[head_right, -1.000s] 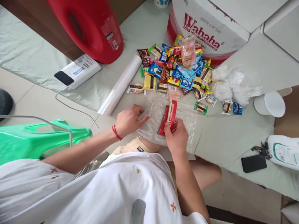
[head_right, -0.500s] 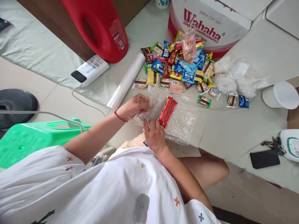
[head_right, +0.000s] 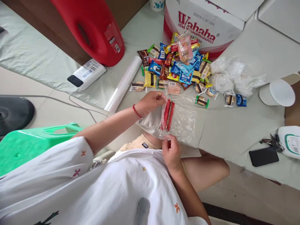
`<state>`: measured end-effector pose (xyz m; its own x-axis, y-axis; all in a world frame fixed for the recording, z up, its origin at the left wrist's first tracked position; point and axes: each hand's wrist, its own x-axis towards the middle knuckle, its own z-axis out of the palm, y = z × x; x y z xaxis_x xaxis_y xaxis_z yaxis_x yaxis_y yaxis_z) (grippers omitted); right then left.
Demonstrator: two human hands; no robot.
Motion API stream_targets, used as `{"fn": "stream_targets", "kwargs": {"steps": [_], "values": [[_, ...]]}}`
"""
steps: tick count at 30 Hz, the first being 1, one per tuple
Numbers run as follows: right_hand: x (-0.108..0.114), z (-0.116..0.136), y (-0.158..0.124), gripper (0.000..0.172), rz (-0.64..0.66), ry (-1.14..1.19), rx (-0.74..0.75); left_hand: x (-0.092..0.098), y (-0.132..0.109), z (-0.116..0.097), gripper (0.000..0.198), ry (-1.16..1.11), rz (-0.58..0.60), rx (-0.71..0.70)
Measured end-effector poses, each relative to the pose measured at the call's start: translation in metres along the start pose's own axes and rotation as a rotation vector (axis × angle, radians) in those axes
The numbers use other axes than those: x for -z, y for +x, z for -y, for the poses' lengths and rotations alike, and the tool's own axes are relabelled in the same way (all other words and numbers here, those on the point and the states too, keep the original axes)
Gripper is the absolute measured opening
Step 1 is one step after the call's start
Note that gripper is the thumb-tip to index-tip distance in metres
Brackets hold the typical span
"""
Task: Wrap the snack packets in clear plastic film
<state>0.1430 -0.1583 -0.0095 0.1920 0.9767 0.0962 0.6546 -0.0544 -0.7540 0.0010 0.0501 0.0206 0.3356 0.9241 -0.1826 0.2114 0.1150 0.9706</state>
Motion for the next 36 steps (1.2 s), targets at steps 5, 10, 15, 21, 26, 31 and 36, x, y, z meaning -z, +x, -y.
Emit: {"fn": "stream_targets", "kwargs": {"steps": [5,10,15,21,26,31,36], "values": [[0.007,-0.013,-0.010,0.024,0.020,0.171,-0.293,-0.026,0.019,0.006,0.025,0.431,0.264,-0.271],[0.050,-0.031,-0.002,0.038,0.050,0.076,-0.375,-0.034,0.020,0.015,0.035,0.692,0.346,-0.512],[0.086,-0.064,0.066,0.041,-0.280,-0.379,-0.188,-0.042,0.012,0.013,0.034,0.912,0.340,-0.558],[0.060,-0.074,0.145,0.039,-0.027,-0.390,-0.140,-0.043,0.001,0.006,0.032,0.989,0.337,-0.474],[0.047,-0.045,0.153,0.031,0.096,0.218,-0.246,-0.039,0.000,0.015,0.045,0.884,0.264,-0.375],[0.038,-0.005,0.129,0.025,0.143,0.257,-0.036,-0.041,0.005,0.018,0.041,0.769,0.167,-0.298],[0.013,0.025,0.099,0.035,0.361,-0.411,0.210,-0.019,0.017,0.014,0.035,0.264,0.069,-0.046]]}}
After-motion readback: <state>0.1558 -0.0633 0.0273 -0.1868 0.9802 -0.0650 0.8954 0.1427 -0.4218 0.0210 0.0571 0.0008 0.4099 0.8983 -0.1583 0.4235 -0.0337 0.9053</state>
